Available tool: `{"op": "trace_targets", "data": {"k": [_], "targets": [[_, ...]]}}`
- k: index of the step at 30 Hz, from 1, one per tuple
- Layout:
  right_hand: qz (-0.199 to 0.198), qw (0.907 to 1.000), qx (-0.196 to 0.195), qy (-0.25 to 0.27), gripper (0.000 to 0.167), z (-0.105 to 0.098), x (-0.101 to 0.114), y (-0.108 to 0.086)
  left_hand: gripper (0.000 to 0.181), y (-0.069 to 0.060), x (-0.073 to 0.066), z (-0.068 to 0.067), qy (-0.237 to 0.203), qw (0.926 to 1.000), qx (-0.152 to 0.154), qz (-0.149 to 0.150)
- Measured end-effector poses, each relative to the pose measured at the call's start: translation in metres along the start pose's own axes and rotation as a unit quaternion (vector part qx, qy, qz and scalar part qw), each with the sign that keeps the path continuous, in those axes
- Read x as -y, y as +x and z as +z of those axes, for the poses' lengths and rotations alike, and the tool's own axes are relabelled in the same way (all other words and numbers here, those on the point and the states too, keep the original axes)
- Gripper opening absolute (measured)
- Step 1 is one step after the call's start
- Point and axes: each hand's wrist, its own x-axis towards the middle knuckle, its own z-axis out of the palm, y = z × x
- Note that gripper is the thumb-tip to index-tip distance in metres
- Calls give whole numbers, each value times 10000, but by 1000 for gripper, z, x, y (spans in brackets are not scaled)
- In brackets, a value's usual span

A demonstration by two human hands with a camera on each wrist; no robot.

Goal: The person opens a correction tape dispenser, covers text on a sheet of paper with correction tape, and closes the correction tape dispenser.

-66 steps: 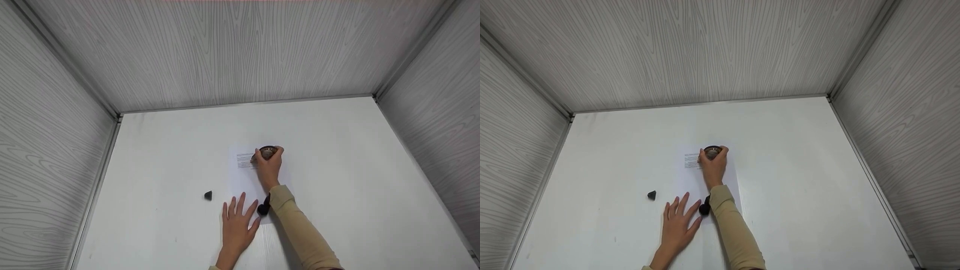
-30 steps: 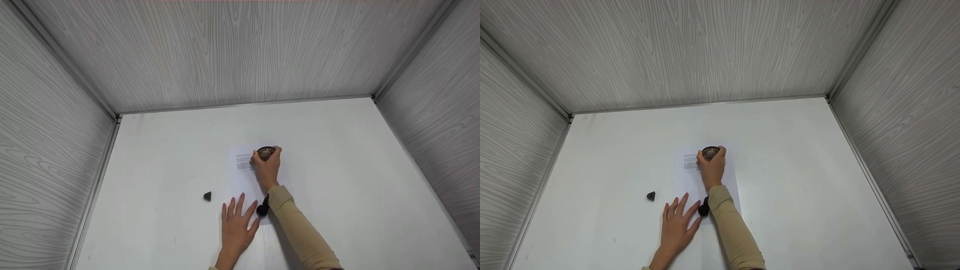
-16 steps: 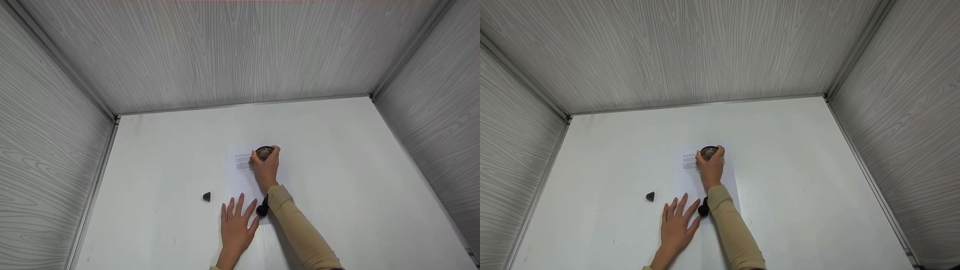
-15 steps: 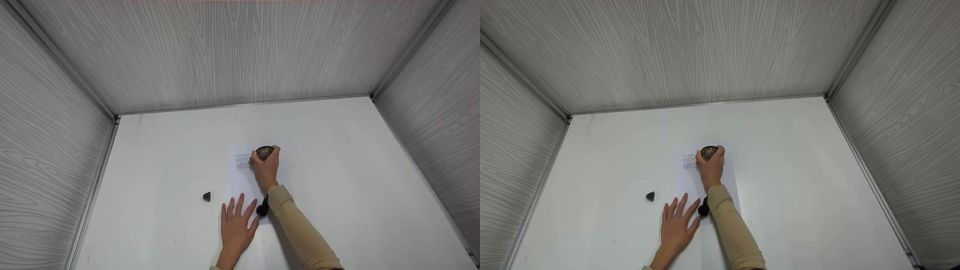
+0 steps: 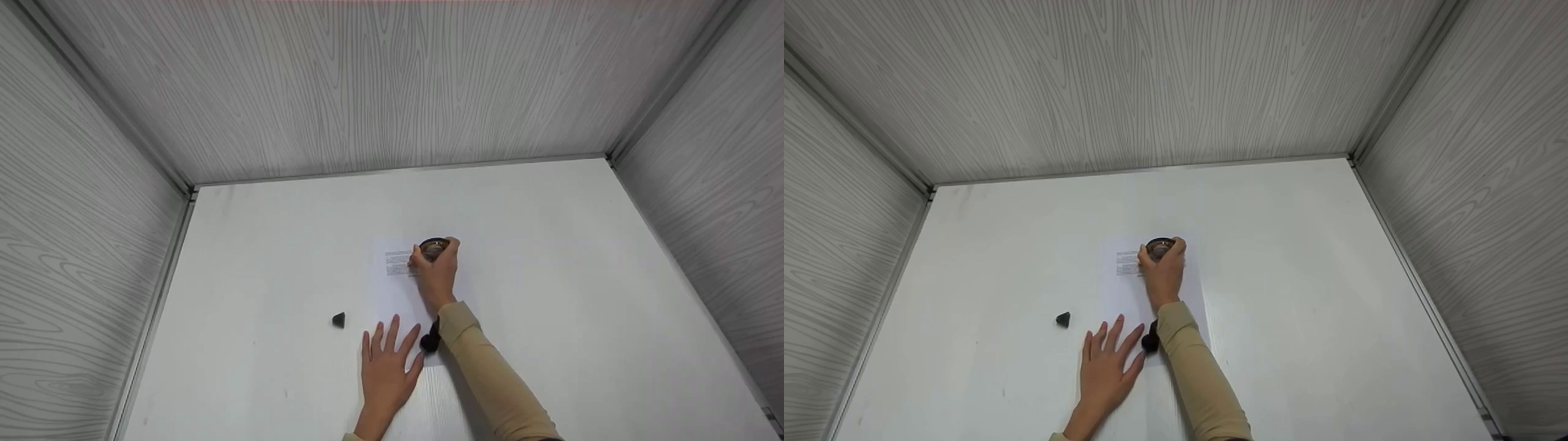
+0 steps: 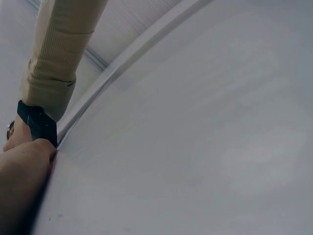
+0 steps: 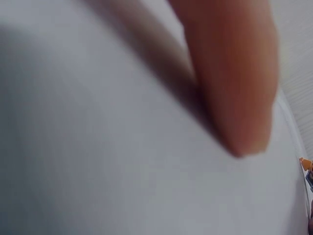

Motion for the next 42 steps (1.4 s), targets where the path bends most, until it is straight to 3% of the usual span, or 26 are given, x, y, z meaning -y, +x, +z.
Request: {"op": "trace_targets", "data": {"k": [9, 28, 42], "targets": [[-312, 9994, -62, -105, 70, -2, -1, 1, 50, 1, -1, -4, -45, 9999, 145, -42], [-90, 9997, -83, -202, 73, -8, -4, 4, 50, 1, -2, -5, -160, 9998, 127, -67], [-132, 9997, -166, -131, 70, -16, -3, 7, 50, -1, -1, 0, -249, 9996, -149, -9]]}}
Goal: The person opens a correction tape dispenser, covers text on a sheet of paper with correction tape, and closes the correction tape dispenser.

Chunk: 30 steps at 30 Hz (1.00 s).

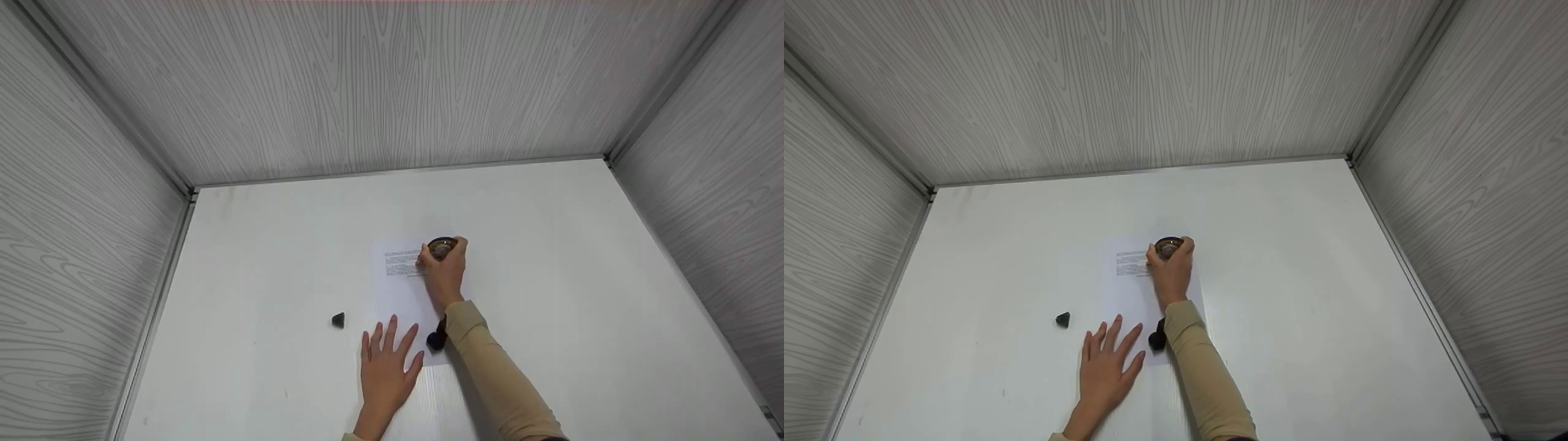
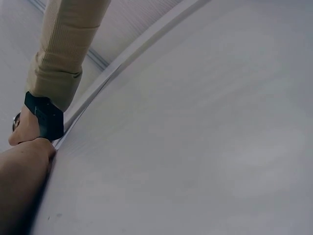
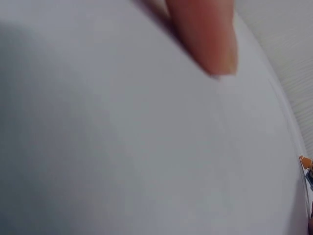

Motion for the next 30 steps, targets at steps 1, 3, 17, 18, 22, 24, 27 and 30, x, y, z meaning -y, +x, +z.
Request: {"op": "trace_targets", "data": {"k": [1, 3, 17, 18, 22, 24, 27, 30], "targets": [[19, 10000, 3, 15, 70, 0, 0, 0, 50, 0, 0, 0, 10, 10000, 18, -13], [52, 10000, -1, 35, 70, 0, -1, 1, 51, 0, 0, 0, 27, 10000, 73, -35], [173, 9995, -75, 265, 71, 1, -5, 2, 51, 0, 0, -2, 140, 9996, 215, -73], [169, 9994, -79, 278, 70, 1, -5, 2, 51, 0, 0, -3, 136, 9997, 207, -75], [97, 9994, -135, 288, 66, 1, -6, 2, 51, 0, 0, -2, 69, 9999, 123, -61], [39, 9995, -180, 255, 64, 1, -7, 2, 51, 0, 0, -1, 39, 9999, 79, -49], [13, 9994, -250, 237, 63, 1, -9, 2, 51, 0, 0, -1, 38, 10000, 62, -37], [70, 9987, -308, 403, 60, 0, -10, 3, 51, 1, 0, 0, 87, 9999, 130, -36]]}}
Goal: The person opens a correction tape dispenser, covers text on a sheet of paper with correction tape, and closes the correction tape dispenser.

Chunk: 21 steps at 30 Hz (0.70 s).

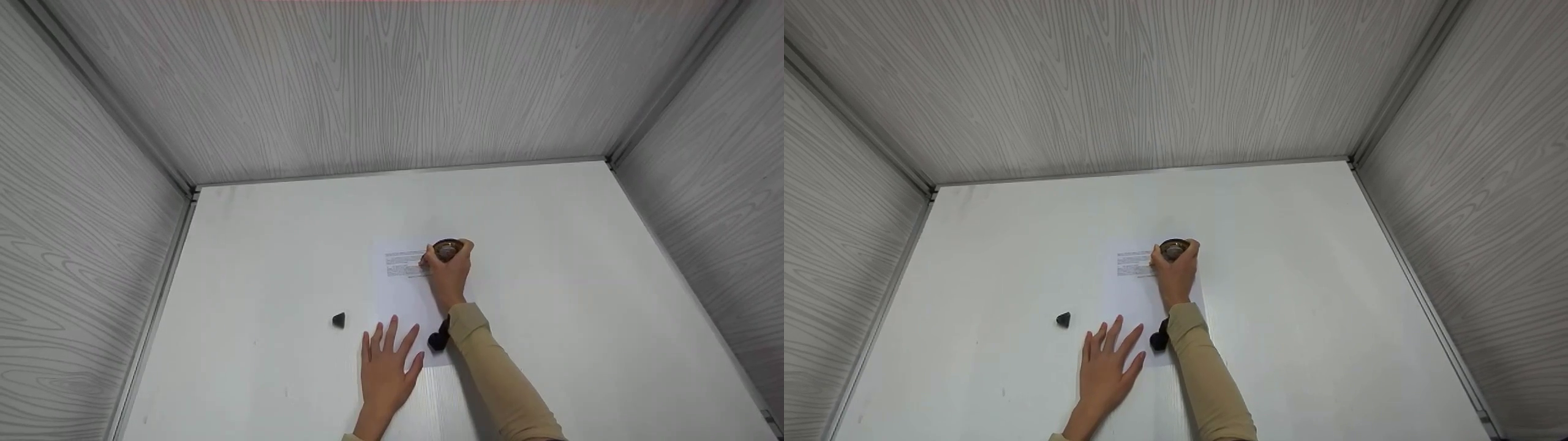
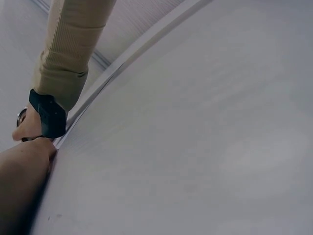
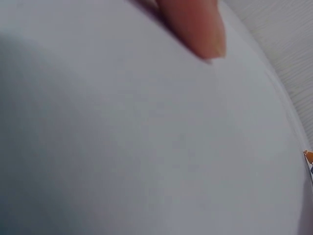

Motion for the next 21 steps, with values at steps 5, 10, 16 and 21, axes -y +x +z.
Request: {"op": "trace_targets", "data": {"k": [5, 10, 16, 21], "targets": [[315, 9986, -50, 416, 57, -3, 0, 1, 51, 0, 0, -1, 8, 10000, 53, 5], [539, 9971, -69, 537, 58, -4, 1, 0, 51, -1, 1, -3, 30, 9999, 141, -25], [734, 9955, 31, 599, 60, -2, 6, -6, 51, -1, 1, -2, -7, 9998, 190, -36], [747, 9954, 113, 591, 59, 2, 8, -12, 51, 0, 1, -1, -9, 10000, 56, 15]]}}
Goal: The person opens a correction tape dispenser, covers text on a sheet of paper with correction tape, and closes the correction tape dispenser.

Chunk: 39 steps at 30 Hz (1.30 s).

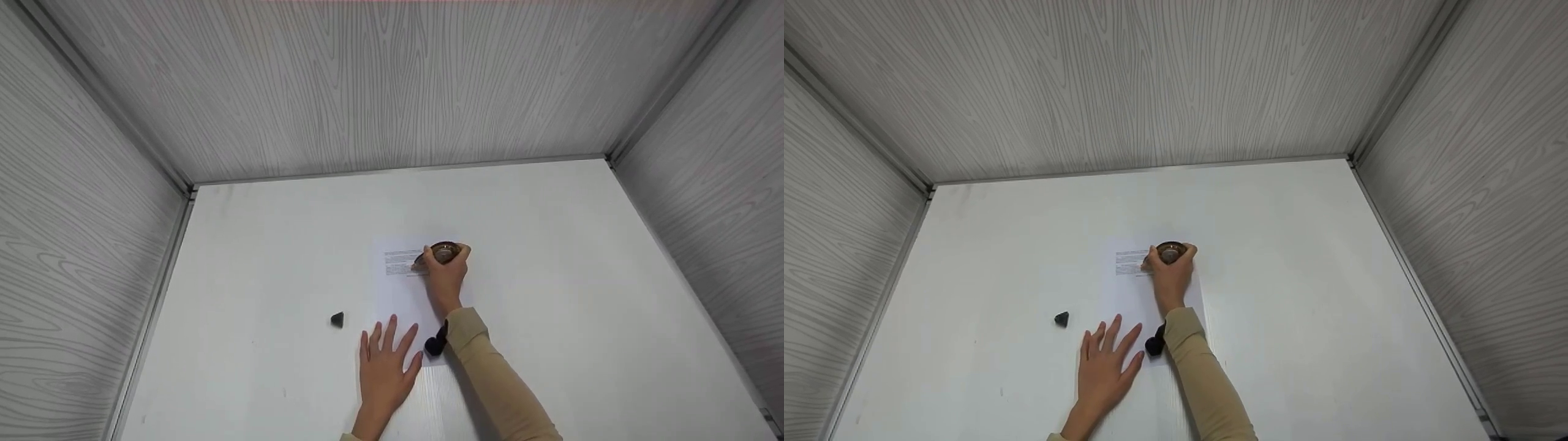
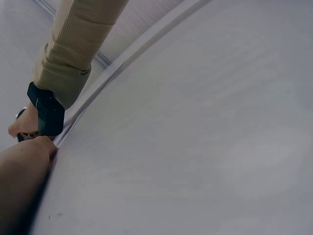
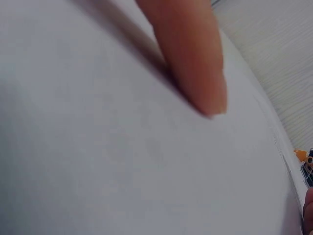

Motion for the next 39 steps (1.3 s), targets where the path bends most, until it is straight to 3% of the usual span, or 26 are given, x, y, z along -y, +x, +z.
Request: {"op": "trace_targets", "data": {"k": [26, 33, 39], "targets": [[-292, 9994, 152, 68, 58, 10, -1, -9, 49, 0, 1, -1, 87, 9999, 42, 75], [-629, 9979, 105, -96, 58, 10, -3, -8, 47, 1, 0, -1, 109, 9999, -59, 99], [-664, 9977, 54, -145, 57, 10, -4, -9, 47, 0, 0, -1, 171, 9998, -5, 96]]}}
